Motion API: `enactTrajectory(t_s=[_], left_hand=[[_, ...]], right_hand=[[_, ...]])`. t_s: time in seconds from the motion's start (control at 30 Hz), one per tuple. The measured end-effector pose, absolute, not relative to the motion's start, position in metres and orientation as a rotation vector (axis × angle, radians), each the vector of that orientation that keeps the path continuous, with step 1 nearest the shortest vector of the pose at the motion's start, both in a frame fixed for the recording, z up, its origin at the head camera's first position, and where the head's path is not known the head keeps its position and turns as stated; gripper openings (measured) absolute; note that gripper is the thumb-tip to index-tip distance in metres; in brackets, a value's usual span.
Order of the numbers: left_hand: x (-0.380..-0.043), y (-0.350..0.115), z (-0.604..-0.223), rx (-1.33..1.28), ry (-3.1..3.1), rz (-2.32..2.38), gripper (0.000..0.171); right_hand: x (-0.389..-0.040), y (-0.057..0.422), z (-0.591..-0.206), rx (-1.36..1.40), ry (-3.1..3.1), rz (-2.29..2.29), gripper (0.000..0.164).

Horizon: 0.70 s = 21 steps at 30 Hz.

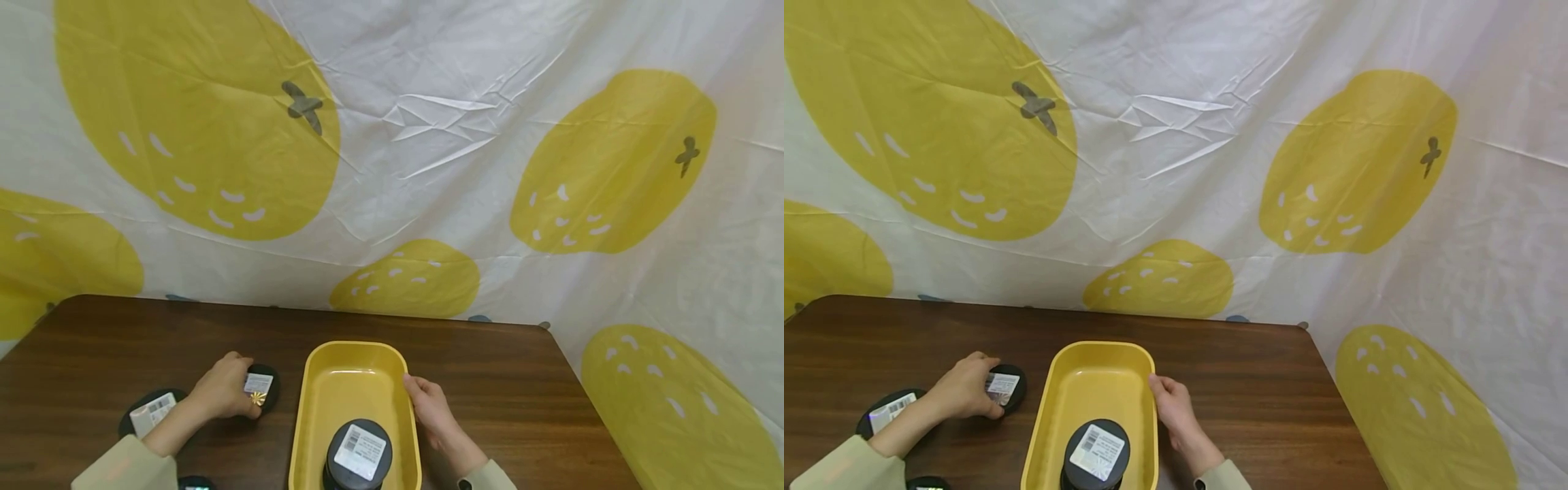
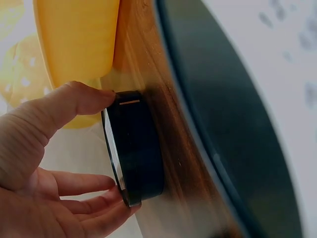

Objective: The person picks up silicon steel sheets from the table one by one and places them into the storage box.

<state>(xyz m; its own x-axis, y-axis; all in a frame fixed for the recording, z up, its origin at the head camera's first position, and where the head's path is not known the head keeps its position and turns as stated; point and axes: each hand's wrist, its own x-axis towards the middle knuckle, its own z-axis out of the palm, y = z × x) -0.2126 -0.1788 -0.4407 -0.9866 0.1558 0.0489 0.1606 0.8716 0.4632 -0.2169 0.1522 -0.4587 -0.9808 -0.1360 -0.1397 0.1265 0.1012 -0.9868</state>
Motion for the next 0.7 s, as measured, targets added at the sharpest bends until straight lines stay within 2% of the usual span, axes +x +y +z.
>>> enactTrajectory(t_s=[0.37,0.7], left_hand=[[-0.21,-0.178,-0.438,-0.265,-3.006,-0.737,0.078],[-0.212,-0.169,-0.413,-0.326,-2.946,-0.729,0.08]], right_hand=[[-0.217,0.153,-0.46,-0.008,2.183,-1.983,0.044],[-0.218,0.154,-0.462,-0.007,2.184,-1.989,0.044]])
